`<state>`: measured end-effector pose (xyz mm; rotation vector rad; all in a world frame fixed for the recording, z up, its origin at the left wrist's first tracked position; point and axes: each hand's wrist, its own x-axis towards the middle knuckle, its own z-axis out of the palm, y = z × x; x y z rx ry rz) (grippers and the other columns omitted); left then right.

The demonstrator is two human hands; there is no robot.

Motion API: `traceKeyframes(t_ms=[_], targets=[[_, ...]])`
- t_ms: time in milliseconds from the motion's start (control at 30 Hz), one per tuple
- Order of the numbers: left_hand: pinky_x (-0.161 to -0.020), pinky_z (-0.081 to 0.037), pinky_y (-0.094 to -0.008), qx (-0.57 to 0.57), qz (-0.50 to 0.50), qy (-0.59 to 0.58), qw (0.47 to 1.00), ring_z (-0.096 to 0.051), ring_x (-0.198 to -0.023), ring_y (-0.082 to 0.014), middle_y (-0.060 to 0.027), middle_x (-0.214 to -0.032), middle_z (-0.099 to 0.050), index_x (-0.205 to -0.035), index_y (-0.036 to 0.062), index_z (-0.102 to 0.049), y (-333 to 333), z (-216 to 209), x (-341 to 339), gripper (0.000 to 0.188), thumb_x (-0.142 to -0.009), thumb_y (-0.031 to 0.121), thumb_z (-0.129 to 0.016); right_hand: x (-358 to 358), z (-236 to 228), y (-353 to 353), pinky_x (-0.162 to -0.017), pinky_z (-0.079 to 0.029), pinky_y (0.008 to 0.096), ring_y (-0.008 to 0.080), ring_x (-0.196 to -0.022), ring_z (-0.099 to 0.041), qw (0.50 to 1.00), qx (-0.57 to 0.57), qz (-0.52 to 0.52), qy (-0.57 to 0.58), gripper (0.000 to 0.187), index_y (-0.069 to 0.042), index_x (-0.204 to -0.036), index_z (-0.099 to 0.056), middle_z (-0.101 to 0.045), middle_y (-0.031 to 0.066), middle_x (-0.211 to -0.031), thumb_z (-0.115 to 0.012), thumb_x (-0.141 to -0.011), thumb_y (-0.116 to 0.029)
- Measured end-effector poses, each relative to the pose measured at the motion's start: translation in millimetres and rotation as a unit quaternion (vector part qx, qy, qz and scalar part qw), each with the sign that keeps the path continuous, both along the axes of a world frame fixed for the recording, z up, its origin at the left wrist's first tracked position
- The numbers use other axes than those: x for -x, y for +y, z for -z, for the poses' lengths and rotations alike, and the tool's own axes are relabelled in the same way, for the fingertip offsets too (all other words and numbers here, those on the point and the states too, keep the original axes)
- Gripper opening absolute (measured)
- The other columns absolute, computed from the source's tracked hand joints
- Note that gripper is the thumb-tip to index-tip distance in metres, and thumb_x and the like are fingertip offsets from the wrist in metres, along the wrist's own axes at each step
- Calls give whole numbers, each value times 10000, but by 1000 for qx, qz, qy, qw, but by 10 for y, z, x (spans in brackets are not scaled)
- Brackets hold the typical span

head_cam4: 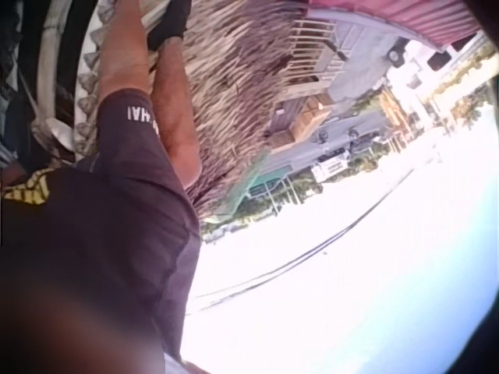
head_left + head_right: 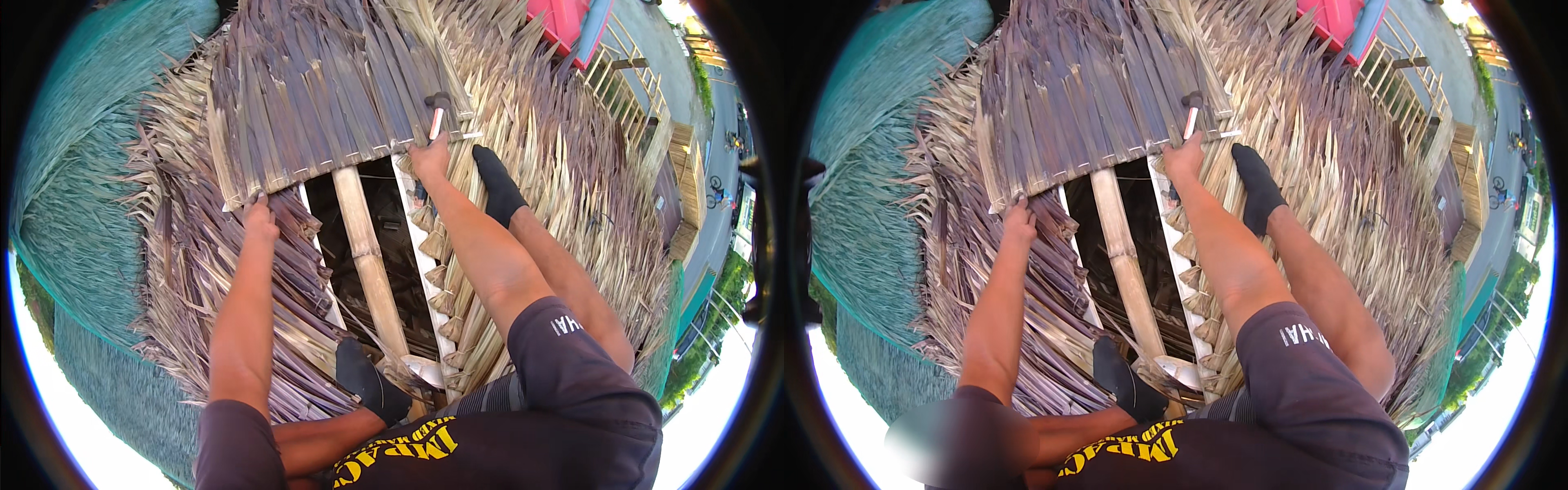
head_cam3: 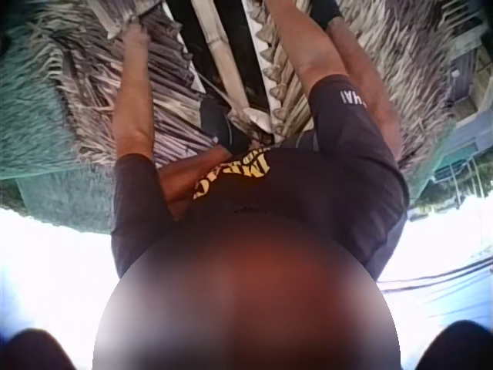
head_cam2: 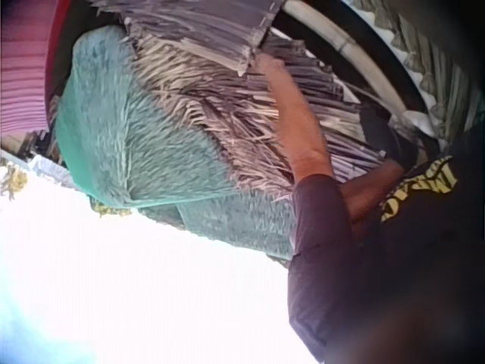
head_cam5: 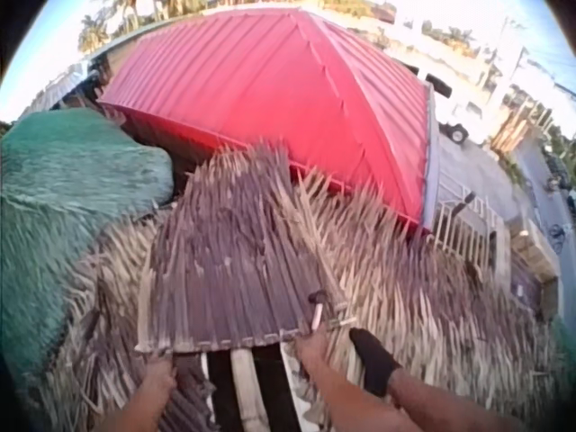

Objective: The person installs thatched roof tiles on a roof structure. They repeatedly pick up tiles, position them over wooden beams, and hammer nails to secure them in place.

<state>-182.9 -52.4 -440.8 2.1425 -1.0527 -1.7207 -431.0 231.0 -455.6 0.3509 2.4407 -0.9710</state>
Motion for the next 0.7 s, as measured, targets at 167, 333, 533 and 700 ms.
traceKeyframes(t_ms=[167, 333, 533, 700], targets=[[-851, -516, -410, 486, 381, -40, 785, -666, -937, -341, -165, -1000, -695, -1078, 30, -654, 760, -177, 559, 185, -906, 102, -648, -56, -35, 20, -922, -507, 499, 464, -1044, -654, 999, -37, -10, 23, 660, -12, -1225, -442, -674, 293, -1068, -854, -750, -212], [-894, -512, -422, 323, 539, 127, 768, -655, -1008, -371, -177, -1036, -679, -1040, 59, -681, 1302, -71, 1468, 169, -901, 154, -664, -66, -87, 42, -920, -504, 501, 463, -1055, -652, 999, -25, -18, 11, 631, -11, -1226, -447, -676, 286, -1091, -835, -775, -219], [-940, -482, -431, 282, 582, 7, 763, -605, -1104, -335, -135, -1119, -632, -1014, 116, -737, 1593, 248, 1599, 211, -827, 214, -736, -172, -453, 91, -801, -495, 551, 519, -914, -645, 994, -62, -77, 35, 332, 27, -1120, -495, -659, 330, -918, -628, -947, -224], [-913, -475, -455, 335, 565, 18, 754, -591, -1045, -350, -127, -1114, -626, -986, 112, -755, 1674, 307, 1539, 192, -825, 216, -744, -708, -1138, 272, -650, -464, 609, 545, -722, -624, 981, 24, -181, 72, 253, 34, -1059, -478, -626, 331, -738, -505, -1026, -215]])
